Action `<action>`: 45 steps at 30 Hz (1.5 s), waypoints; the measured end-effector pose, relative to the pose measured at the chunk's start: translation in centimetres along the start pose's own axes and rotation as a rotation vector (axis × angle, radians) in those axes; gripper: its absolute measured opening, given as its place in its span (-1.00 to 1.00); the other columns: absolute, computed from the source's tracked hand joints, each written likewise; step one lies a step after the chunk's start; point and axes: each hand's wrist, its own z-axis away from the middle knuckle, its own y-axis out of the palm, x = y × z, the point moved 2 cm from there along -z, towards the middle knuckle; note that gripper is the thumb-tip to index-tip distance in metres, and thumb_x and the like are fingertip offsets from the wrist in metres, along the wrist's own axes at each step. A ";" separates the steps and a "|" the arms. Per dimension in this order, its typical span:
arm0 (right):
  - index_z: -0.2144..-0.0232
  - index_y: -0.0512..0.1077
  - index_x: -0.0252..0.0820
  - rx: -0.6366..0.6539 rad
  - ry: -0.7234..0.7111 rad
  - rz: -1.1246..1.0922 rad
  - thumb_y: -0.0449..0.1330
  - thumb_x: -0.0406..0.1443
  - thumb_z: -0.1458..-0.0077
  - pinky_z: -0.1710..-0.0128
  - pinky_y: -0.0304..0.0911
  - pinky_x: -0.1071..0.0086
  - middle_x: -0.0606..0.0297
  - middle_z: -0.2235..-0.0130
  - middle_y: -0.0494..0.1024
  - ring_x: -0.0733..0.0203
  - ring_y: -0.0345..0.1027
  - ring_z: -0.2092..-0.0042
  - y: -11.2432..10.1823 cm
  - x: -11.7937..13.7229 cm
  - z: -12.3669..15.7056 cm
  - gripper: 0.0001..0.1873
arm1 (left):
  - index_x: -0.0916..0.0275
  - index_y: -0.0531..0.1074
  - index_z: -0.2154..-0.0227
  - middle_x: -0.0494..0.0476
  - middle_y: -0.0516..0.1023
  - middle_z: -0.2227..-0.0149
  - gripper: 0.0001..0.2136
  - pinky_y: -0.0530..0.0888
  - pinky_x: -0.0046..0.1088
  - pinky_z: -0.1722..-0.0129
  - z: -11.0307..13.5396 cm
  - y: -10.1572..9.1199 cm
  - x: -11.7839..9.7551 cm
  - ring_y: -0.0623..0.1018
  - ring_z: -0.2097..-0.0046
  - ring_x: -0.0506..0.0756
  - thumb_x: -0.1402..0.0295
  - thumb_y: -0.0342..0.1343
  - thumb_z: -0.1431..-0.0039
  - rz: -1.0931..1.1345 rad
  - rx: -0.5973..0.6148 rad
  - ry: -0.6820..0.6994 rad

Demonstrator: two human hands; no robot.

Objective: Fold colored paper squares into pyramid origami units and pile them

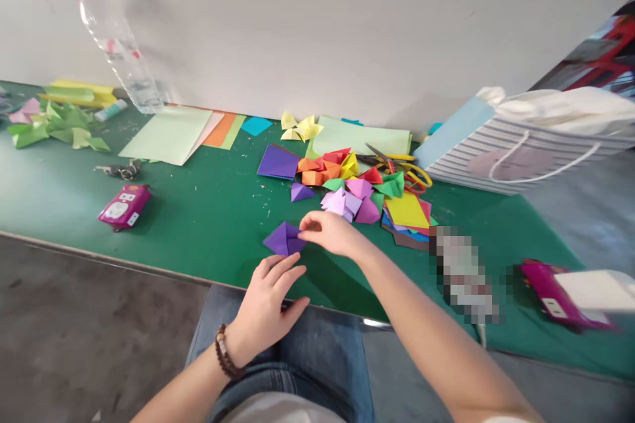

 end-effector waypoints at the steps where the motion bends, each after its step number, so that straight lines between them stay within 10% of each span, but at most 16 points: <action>1: 0.45 0.47 -0.16 0.014 -0.020 -0.037 0.26 -0.23 0.03 0.47 0.30 0.42 0.39 0.48 0.51 0.29 0.39 0.46 -0.5 0.2 -0.9 -0.88 | 0.18 0.39 0.04 0.17 0.49 -0.04 -0.74 0.39 -0.22 -0.08 -1.0 -0.9 0.2 0.41 -0.07 0.16 0.40 0.09 -0.20 0.037 -0.085 0.014; 5: 0.37 0.50 -0.17 -0.176 -0.111 -0.296 0.25 -0.15 0.01 0.31 0.37 0.33 0.30 0.36 0.60 0.21 0.46 0.34 -2.6 0.6 -3.2 -0.79 | 0.20 0.38 0.00 0.23 0.47 -0.01 -0.69 0.39 -0.22 -0.05 -7.7 -4.4 2.6 0.42 -0.07 0.16 0.38 0.12 -0.17 0.103 -0.415 -0.146; 8: 0.36 0.51 -0.16 -0.442 -0.139 -0.336 0.23 -0.13 -0.02 0.29 0.38 0.28 0.26 0.35 0.61 0.16 0.47 0.33 -3.2 0.1 -3.4 -0.78 | 0.22 0.44 0.04 0.20 0.51 0.04 -0.57 0.43 -0.34 0.08 -13.6 -4.2 5.0 0.48 0.02 0.17 0.29 0.29 0.01 0.549 -0.215 -0.379; 13: 0.26 0.48 -0.17 -0.747 -0.148 -0.358 0.17 -0.12 -0.11 0.24 0.39 0.22 0.15 0.24 0.60 0.11 0.48 0.25 -4.0 -1.0 -3.2 -0.74 | 0.30 0.46 0.62 0.00 0.39 0.62 -0.68 0.30 -0.53 0.53 -18.9 -0.9 7.1 0.40 0.53 -0.01 0.11 0.30 0.09 0.687 -0.055 -0.395; 19: -0.15 0.24 -0.10 -0.730 -0.273 -0.102 0.20 -0.28 -0.06 0.18 0.41 0.20 0.08 -0.05 0.44 0.09 0.42 0.10 -3.1 -0.5 -3.7 -0.42 | 0.29 0.41 0.55 -0.04 0.34 0.57 -0.60 0.31 -0.58 0.52 -18.4 1.3 8.9 0.33 0.52 -0.06 -0.01 0.26 0.10 0.834 -0.220 -0.485; 26: -0.10 0.30 -0.08 -0.803 -0.374 0.021 0.10 -0.31 -0.17 0.12 0.43 0.15 0.14 0.06 0.54 0.07 0.47 0.11 -2.3 0.0 -3.3 -0.57 | 0.26 0.31 0.60 -0.07 0.28 0.58 -0.58 0.32 -0.59 0.54 -17.4 0.7 8.2 0.30 0.54 -0.09 0.01 0.30 0.14 0.931 -0.263 -0.475; 38: -0.04 0.34 -0.10 -0.916 -0.329 -0.317 0.02 -0.23 -0.26 0.07 0.45 0.21 0.09 -0.04 0.51 0.09 0.46 0.01 -2.9 0.5 -2.2 -0.67 | 0.20 0.47 0.05 -0.01 0.46 0.48 -0.57 0.39 -0.54 0.47 -17.0 -0.2 6.6 0.42 0.46 -0.01 0.18 0.28 0.00 0.843 -0.271 -0.351; 45: -0.05 0.34 -0.10 -0.892 -0.243 -0.424 0.02 -0.22 -0.24 0.25 0.48 0.25 0.10 0.16 0.56 0.11 0.50 0.18 -3.0 -0.2 -2.8 -0.65 | 0.22 0.57 0.25 0.06 0.55 0.36 -0.70 0.38 -0.54 0.43 -16.8 -0.6 6.4 0.45 0.41 0.00 0.13 0.25 -0.03 0.840 -0.336 -0.357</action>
